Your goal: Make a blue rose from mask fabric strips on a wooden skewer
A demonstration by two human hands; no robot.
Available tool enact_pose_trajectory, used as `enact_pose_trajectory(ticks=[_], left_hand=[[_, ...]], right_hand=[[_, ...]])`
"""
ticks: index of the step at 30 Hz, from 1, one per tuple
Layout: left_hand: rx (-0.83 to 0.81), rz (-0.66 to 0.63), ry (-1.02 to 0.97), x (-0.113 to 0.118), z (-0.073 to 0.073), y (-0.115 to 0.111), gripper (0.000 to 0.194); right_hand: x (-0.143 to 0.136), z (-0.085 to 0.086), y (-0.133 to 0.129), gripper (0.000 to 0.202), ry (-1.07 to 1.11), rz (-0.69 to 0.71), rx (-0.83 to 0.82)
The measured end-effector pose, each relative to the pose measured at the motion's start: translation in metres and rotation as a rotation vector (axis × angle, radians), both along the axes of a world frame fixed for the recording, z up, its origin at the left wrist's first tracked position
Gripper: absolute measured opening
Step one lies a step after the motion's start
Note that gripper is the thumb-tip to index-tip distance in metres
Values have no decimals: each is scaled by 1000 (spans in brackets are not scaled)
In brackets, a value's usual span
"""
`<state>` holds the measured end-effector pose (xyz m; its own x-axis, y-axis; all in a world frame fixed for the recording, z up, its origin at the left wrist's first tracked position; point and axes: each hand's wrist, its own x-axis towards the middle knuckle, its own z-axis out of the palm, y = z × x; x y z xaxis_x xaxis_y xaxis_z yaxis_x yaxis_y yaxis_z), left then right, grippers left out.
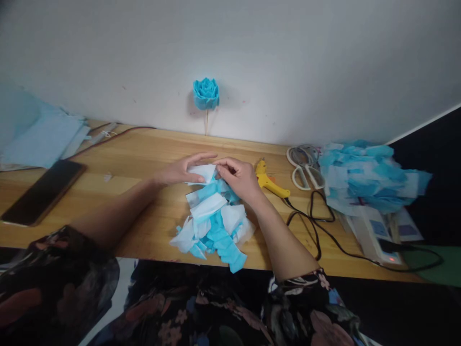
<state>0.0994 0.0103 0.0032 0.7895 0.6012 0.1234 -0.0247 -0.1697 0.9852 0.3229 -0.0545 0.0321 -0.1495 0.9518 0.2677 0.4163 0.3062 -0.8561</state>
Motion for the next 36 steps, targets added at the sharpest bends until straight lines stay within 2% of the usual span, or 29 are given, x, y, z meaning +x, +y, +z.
enact_pose_trajectory(ticks=[5,12,15,21,23,26,29,32,36], left_hand=[[109,-20,62,0,1,0,84],[111,-96,63,-6,10,-1,91],[150,-89,61,-7,12,0,96],[231,-66,10,-6,10,2,111],[268,-57,22,-3,9,-2,114],[300,-31,31,2,8,-8,114],[280,-45,40,1,10,-8,116],[218,-119,39,-7,16,-2,117],[-7,-219,-11,-24,22,7,106]], right_hand=[[3,1,-1,21,-24,-25,104],[7,5,-2,15,-28,8,237],[11,4,-2,18,2,92,193],[15,-4,2,60,192,203,-14],[13,-4,1,60,164,235,-34],[8,-1,-2,51,71,259,1],[4,4,-5,40,-48,230,67],[4,7,-7,39,-131,211,142],[5,13,-10,38,-184,198,317]])
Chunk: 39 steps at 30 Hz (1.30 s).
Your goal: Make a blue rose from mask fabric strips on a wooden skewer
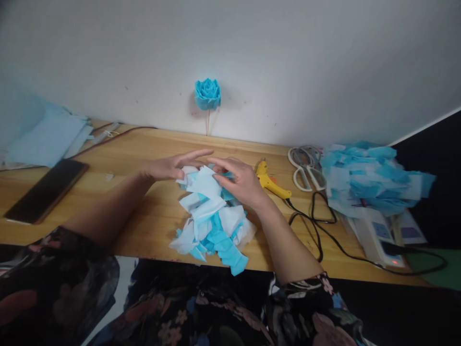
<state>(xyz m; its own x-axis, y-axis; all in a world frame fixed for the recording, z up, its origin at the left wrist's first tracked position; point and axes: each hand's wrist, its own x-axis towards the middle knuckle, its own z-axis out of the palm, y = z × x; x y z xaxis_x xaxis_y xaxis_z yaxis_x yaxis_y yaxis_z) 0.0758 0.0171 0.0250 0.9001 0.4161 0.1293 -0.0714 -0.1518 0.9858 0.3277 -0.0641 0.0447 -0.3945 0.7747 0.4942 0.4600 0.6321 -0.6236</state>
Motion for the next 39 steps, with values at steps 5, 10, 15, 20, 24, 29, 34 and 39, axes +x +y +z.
enact_pose_trajectory(ticks=[5,10,15,20,24,29,34,39], left_hand=[[-66,52,-23,-2,2,-1,82],[-48,-43,-1,11,4,-8,86],[40,4,-12,18,5,-14,95],[29,25,-21,17,5,-16,94],[-6,27,17,9,8,-12,94],[56,136,-8,4,13,-11,83],[121,72,41,11,12,-15,90],[135,127,58,12,8,-13,89]], right_hand=[[-3,3,-1,32,-65,61,230],[-6,-1,2,33,-151,60,311],[-7,-3,3,35,-159,28,298],[-6,-4,2,34,-160,9,291],[-4,-4,2,32,-162,-12,311],[-4,-8,4,33,-152,-27,357],[-5,-13,6,36,-174,-47,305],[-2,-14,8,35,-169,-30,302]])
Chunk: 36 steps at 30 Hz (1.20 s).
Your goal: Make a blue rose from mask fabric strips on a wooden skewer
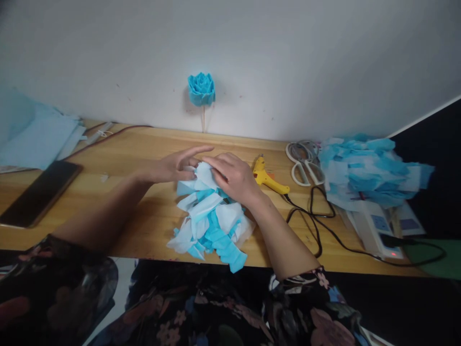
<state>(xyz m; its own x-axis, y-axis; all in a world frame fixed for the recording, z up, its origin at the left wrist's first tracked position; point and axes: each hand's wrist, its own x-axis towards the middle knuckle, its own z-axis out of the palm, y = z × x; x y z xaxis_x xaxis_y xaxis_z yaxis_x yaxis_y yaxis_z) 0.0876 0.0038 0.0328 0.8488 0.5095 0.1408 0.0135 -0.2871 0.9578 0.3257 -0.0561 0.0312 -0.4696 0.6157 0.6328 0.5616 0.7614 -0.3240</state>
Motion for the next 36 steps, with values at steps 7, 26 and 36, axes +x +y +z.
enact_pose_trajectory(ticks=[7,26,36], left_hand=[[-13,24,-8,2,-5,0,90],[22,-65,67,1,-5,-1,81],[143,-137,121,-10,20,3,59]], right_hand=[[-2,1,-1,34,96,21,-167],[13,12,3,12,442,-275,-192],[4,7,-2,12,463,-167,-302]])
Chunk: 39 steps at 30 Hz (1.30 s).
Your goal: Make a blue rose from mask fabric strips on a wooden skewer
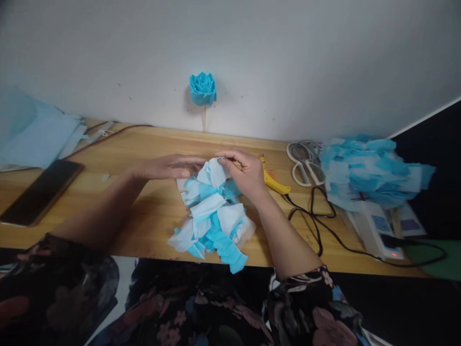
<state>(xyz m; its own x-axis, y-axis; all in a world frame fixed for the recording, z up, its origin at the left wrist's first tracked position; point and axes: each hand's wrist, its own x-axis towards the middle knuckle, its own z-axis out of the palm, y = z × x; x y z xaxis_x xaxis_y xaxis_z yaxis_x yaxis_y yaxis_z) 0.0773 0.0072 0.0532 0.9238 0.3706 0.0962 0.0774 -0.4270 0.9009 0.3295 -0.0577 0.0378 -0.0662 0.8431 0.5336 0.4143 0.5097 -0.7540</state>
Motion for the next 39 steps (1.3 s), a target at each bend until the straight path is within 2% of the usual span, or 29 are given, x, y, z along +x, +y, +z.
enact_pose_trajectory(ticks=[4,8,11,17,23,29,33,35,37,39], left_hand=[[62,157,-96,5,2,-5,52],[129,222,-34,12,0,-12,33],[175,260,8,14,-2,-14,27],[160,156,32,13,0,-14,28],[87,-2,31,17,0,-15,21],[12,-28,54,20,-3,-14,17],[-4,-68,103,18,1,-16,23],[-14,-66,118,16,2,-16,36],[-31,13,122,15,1,-16,53],[-22,171,106,14,-1,-16,62]], right_hand=[[-7,3,-4,12,-57,56,10],[-8,3,-3,14,-78,60,17],[-5,0,-1,15,-51,35,21],[-2,-6,3,11,165,-89,-62],[-1,-9,12,12,398,-76,-114],[1,-9,20,17,588,-33,-167],[-1,-8,18,17,650,1,-240],[-1,-7,17,18,681,19,-249],[-1,-6,16,17,704,38,-245],[-2,-4,14,16,697,56,-251]])
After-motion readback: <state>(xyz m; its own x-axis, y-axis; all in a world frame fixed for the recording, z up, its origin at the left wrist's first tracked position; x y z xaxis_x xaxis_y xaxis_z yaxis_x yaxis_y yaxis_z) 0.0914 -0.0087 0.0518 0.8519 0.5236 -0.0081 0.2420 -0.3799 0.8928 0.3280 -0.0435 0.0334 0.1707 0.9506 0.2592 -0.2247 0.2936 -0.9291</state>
